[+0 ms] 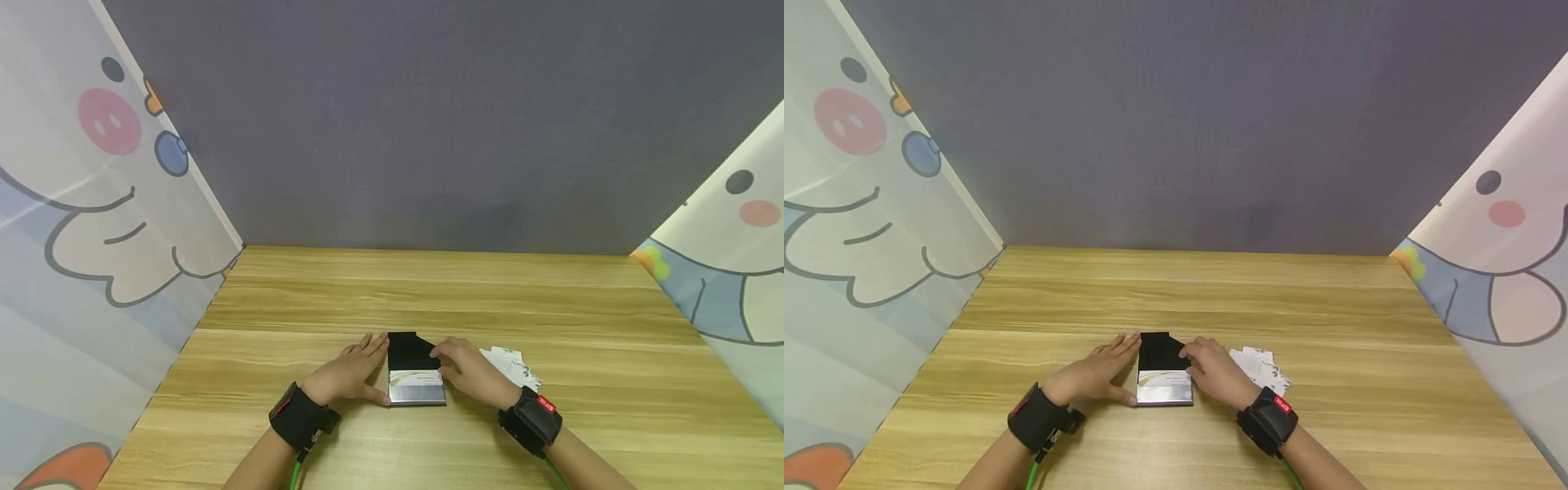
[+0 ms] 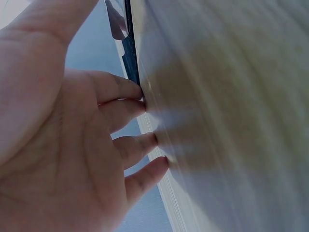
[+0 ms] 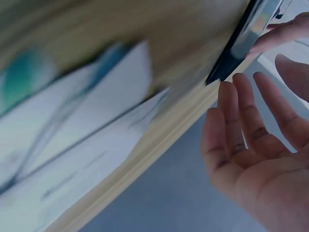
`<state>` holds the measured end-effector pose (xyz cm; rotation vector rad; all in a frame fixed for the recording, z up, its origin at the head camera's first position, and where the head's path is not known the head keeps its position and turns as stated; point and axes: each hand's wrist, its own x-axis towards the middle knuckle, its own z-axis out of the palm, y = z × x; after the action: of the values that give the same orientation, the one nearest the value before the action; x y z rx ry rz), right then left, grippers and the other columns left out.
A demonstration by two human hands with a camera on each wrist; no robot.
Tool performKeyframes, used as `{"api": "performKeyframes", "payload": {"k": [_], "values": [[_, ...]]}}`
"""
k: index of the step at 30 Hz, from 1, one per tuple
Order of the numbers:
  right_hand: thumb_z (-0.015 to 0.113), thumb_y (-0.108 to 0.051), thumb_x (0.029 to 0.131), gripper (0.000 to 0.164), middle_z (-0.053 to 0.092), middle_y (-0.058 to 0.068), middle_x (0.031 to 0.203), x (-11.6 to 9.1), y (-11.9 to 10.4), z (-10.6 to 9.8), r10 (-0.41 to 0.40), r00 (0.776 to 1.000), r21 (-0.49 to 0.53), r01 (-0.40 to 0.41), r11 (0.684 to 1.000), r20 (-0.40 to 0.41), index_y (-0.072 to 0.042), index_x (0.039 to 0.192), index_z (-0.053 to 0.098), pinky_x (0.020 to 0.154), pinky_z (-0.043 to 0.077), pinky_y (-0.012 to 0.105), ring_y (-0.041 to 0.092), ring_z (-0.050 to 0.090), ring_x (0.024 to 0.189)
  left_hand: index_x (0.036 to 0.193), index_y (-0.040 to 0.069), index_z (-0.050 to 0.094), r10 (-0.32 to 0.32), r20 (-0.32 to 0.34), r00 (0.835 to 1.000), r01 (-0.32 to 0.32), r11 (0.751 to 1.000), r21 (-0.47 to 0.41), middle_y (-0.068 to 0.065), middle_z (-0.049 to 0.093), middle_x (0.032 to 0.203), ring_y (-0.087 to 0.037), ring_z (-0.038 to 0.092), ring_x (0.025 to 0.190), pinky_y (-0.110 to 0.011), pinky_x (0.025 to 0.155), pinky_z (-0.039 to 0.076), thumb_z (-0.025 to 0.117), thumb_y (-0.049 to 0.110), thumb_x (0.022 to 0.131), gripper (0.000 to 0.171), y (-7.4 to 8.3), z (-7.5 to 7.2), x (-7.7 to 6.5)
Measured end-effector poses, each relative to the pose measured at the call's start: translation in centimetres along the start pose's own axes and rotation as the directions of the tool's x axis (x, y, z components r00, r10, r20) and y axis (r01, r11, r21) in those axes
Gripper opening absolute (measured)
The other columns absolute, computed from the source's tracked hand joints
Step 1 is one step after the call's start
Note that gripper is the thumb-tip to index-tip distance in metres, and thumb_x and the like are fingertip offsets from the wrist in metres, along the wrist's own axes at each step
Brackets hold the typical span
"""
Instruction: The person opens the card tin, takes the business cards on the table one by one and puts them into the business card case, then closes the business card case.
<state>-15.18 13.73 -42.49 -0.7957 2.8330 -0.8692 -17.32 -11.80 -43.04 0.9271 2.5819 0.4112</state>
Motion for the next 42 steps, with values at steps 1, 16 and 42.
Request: {"api": "performKeyframes", "payload": {"k": [1,16,42], "values": [[0.062,-0.005,0.084,0.025,0.061,0.005,0.105,-0.2,0.2,-0.1,0.014,1.0,-0.005,-0.014,1.0,-0.015,-0.005,0.109,0.061,0.081,0.047,0.036,0.02,0.056,0.097,0.144,-0.003,0.019,0.002,-0.001,1.0,-0.002,1.0,-0.001,-0.017,0.011,0.153,-0.04,0.009,0.139,-0.056,0.107,0.02,0.066,0.052,0.075,0.1,0.0,0.0,0.0],[0.074,-0.007,0.072,0.044,0.054,0.015,0.109,-3.8,3.8,-2.1,0.21,0.963,-0.094,-0.228,0.969,-0.166,0.0,0.112,0.058,0.078,0.043,0.045,0.033,0.05,0.097,0.145,0.0,0.018,-0.019,-0.005,1.0,0.019,1.0,0.005,-0.013,0.01,0.154,-0.036,0.008,0.14,-0.054,0.108,0.02,0.065,0.055,0.073,0.101,0.0,0.0,-0.1],[0.079,-0.014,0.067,0.055,0.053,0.024,0.116,-6.0,4.8,-2.6,0.313,0.93,-0.155,-0.344,0.926,-0.191,0.004,0.114,0.057,0.078,0.042,0.053,0.042,0.051,0.098,0.145,0.0,0.018,-0.007,-0.01,1.0,0.008,1.0,0.011,-0.014,0.01,0.154,-0.036,0.008,0.14,-0.054,0.108,0.02,0.064,0.056,0.073,0.102,-0.1,0.1,0.0]]}}
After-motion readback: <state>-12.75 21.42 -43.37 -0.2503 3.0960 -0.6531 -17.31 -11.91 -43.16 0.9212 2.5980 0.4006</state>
